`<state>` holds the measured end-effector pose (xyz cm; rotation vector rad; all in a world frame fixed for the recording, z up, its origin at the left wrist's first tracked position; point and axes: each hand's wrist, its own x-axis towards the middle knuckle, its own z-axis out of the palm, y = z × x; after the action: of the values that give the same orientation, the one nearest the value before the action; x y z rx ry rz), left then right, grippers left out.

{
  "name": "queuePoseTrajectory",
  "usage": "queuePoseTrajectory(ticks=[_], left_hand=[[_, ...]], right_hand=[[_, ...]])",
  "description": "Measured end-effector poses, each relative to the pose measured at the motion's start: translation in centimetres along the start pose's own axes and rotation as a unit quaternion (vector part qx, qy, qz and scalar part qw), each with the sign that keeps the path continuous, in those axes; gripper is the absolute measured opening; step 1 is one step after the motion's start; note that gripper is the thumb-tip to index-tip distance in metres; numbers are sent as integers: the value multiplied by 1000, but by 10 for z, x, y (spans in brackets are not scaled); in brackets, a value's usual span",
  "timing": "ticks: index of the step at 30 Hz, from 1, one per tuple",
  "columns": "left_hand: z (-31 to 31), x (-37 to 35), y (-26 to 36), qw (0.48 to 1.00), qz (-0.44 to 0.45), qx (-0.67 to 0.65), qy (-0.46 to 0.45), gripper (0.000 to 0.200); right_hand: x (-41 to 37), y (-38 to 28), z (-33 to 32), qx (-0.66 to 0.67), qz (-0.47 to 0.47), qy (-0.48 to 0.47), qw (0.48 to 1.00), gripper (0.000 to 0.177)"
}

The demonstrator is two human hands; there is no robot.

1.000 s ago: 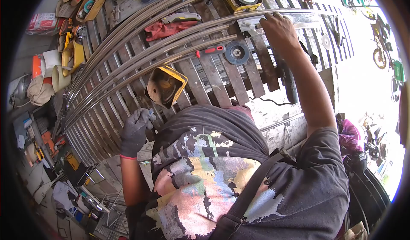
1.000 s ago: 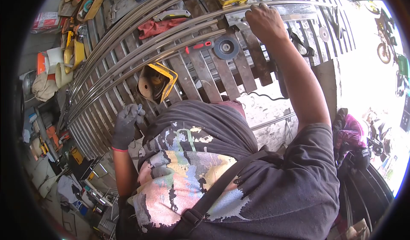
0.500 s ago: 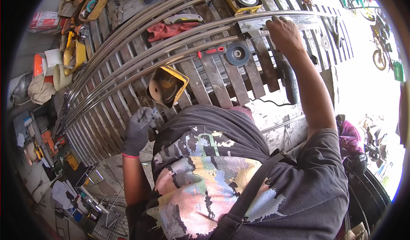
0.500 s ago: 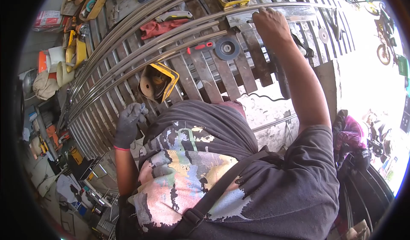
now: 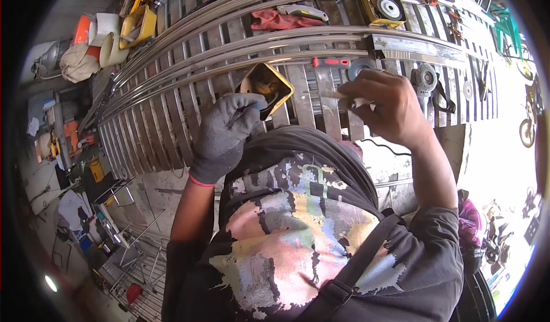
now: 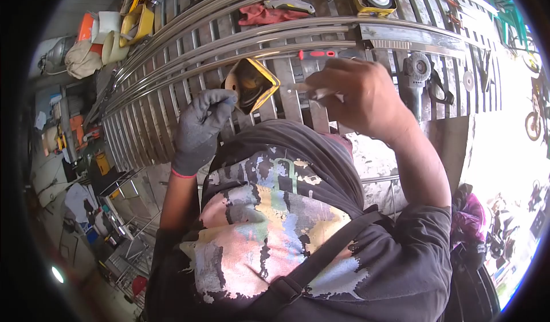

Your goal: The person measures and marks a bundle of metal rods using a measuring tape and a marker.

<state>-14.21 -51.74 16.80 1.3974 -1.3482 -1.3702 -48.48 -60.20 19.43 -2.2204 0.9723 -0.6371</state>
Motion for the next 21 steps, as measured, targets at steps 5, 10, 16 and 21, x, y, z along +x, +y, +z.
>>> queuePoseTrajectory(ticks=[5, 10, 16, 21], left_hand=[[8, -1, 25, 997, 22, 76, -7, 18], [13, -6, 28, 991, 64, 118, -4, 17], [11, -5, 20, 992, 78, 99, 12, 16], [25, -10, 37, 995, -55, -48, 62, 18]], right_hand=[[13, -30, 10, -34, -64, -17, 997, 32], [17, -37, 18, -59, -85, -20, 994, 35], [19, -38, 19, -117, -76, 9, 990, 28], [32, -13, 18, 527, 170, 60, 831, 29]])
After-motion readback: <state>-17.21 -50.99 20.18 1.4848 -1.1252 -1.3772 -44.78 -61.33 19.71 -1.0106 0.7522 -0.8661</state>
